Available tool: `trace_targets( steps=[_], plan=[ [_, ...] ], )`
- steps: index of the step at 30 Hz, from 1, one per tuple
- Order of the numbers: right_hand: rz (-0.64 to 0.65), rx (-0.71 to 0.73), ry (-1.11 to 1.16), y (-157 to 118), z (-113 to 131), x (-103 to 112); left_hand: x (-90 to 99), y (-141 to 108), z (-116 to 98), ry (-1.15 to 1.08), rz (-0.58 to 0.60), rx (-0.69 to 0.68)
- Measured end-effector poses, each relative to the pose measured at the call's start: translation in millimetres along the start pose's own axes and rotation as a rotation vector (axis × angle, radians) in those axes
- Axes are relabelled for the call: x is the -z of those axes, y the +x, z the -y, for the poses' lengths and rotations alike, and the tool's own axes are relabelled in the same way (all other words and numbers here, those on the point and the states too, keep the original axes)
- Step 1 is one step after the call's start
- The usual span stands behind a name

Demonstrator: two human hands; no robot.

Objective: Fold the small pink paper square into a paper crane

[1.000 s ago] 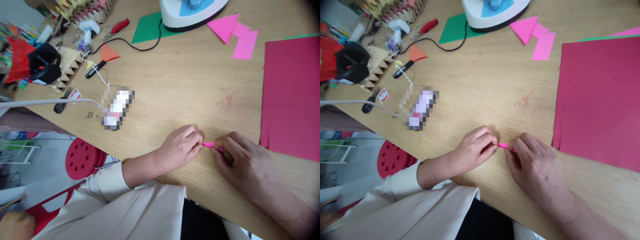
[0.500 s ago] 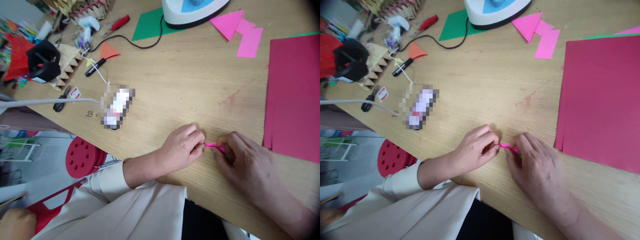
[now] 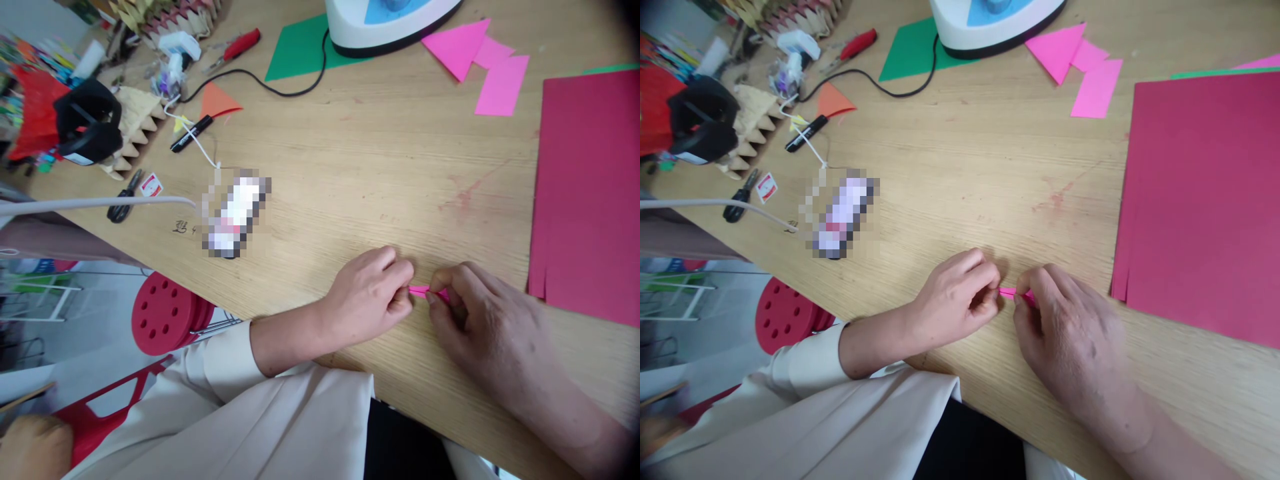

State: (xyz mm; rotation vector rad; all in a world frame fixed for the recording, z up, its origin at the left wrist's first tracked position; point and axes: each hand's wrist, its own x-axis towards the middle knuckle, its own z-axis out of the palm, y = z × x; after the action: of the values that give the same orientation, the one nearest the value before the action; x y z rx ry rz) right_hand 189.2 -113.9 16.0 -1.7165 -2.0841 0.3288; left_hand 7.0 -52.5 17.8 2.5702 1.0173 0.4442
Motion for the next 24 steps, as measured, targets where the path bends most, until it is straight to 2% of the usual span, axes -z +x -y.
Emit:
trace_targets(
  steps=[9,16,20,24],
  plan=[
    [-0.035,0.028,-0.043,-1,-2,-2,0.9,1,-1,0.028,0.024,0.03],
    [0.012,0.052,-0.002,-1,-1,-1,3.5,0,2,-0.006,0.028,0.029],
    [-0.005,0.041,0.009,-1,-1,-1,9.2,-12,5,-0.04,0.023,-0.078],
    [-0.016,0.043,-0.004,0,0,-1,13.9,-29,3,0.044,-0.007,-0.176]
  ],
)
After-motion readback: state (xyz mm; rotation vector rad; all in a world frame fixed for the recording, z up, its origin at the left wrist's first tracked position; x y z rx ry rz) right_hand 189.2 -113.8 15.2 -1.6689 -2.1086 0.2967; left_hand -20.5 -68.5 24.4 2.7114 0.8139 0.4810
